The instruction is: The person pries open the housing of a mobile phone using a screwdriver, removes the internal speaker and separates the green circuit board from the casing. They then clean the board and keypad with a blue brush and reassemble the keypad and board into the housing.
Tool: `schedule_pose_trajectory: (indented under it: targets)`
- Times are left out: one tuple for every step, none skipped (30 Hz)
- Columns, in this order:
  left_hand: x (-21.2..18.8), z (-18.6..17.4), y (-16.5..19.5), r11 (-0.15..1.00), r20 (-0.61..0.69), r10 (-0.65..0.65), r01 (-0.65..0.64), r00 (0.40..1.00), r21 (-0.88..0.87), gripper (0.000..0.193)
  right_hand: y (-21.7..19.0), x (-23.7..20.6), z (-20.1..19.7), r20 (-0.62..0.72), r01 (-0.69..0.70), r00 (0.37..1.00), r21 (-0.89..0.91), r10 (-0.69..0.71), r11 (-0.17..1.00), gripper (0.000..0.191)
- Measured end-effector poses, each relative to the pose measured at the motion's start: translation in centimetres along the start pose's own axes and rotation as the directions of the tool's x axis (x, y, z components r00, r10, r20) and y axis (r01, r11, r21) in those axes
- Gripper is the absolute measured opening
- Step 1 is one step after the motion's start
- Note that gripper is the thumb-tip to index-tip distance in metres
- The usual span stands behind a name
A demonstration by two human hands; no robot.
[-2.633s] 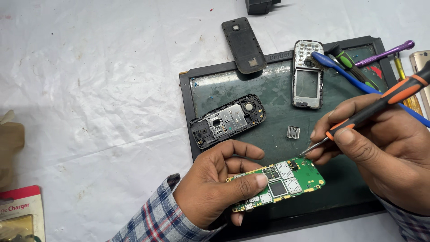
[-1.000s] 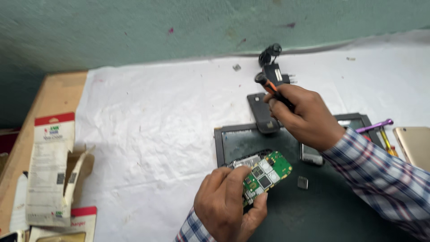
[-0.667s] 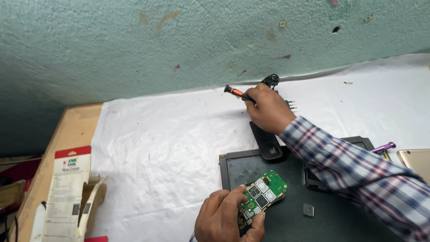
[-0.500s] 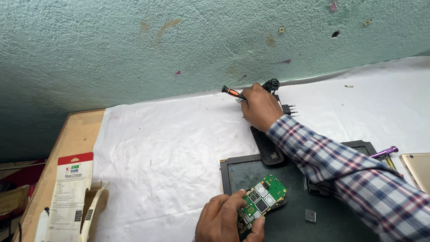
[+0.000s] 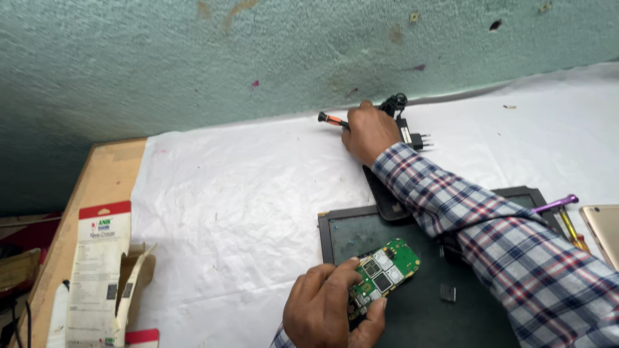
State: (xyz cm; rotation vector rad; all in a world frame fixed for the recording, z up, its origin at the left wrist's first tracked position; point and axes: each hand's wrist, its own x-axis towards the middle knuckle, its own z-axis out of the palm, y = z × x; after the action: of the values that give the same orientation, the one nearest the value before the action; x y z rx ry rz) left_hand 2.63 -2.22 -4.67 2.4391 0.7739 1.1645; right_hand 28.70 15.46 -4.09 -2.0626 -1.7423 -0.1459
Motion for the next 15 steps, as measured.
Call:
schedule_pose_trajectory:
  targets:
    - [0.1,0.0,0.5,1.000,-0.004,-0.017,0.017,1.000,-0.014,0.045,-0.1,-0.5,-0.3,-0.007,0.010,1.000,0.014,-0.010,1.000,0.024]
    - [0.1,0.0,1.0,0.999,-0.010,-0.031,0.030,0.999,-0.027,0.046,-0.1,-1.1,-0.7,-0.018,0.021,1.000,0.027,-0.020,0.999,0.024]
    - [0.2,-0.2,1.3,0.998,-0.013,-0.048,0.047,0.999,-0.042,0.047,-0.3,-1.8,-1.3,-0.025,0.030,0.999,0.041,-0.029,0.999,0.025]
    - [0.2,-0.4,1.7,0.998,0.041,0.020,-0.018,0.999,-0.052,0.047,-0.4,-2.9,-2.2,-0.039,0.054,0.998,0.082,-0.051,0.995,0.025]
    - [0.3,-0.6,1.8,0.994,0.093,0.091,-0.085,0.992,-0.066,0.046,-0.5,-4.1,-3.3,-0.055,0.077,0.996,0.123,-0.071,0.989,0.025]
    - [0.3,-1.0,2.0,0.985,0.146,0.159,-0.147,0.977,-0.087,0.045,-0.7,-5.5,-4.5,-0.069,0.098,0.994,0.163,-0.087,0.982,0.025]
    - [0.3,-1.0,2.4,0.980,0.174,0.184,-0.168,0.967,-0.105,0.048,-0.8,-7.0,-5.9,-0.032,0.100,0.995,0.161,-0.096,0.982,0.025]
    - [0.3,-1.1,2.7,0.974,0.202,0.213,-0.191,0.956,-0.123,0.052,-0.9,-8.5,-7.3,0.003,0.103,0.994,0.160,-0.105,0.982,0.025]
    - [0.3,-1.2,3.0,0.967,0.230,0.239,-0.210,0.943,-0.143,0.055,-0.9,-10.2,-8.7,0.041,0.104,0.993,0.160,-0.112,0.982,0.025]
    - [0.3,-1.4,3.3,0.958,0.253,0.271,-0.235,0.929,-0.164,0.053,-1.1,-11.7,-10.1,0.065,0.095,0.992,0.195,-0.110,0.976,0.025]
    - [0.3,-1.6,3.5,0.948,0.273,0.305,-0.262,0.913,-0.182,0.051,-1.2,-13.2,-11.2,0.086,0.088,0.990,0.230,-0.110,0.969,0.024]
    - [0.3,-1.8,3.7,0.937,0.296,0.334,-0.283,0.895,-0.203,0.049,-1.5,-14.5,-12.2,0.112,0.076,0.988,0.268,-0.109,0.960,0.024]
    - [0.3,-1.9,4.1,0.941,0.329,0.320,-0.256,0.888,-0.223,0.051,-1.8,-15.4,-12.8,0.129,0.065,0.986,0.281,-0.105,0.958,0.023]
    - [0.3,-1.9,4.3,0.943,0.358,0.309,-0.235,0.881,-0.236,0.052,-2.2,-16.0,-13.2,0.139,0.061,0.985,0.292,-0.106,0.954,0.023]
    - [0.4,-2.0,4.4,0.946,0.390,0.297,-0.213,0.872,-0.244,0.053,-2.6,-16.4,-13.4,0.147,0.058,0.983,0.310,-0.108,0.949,0.022]
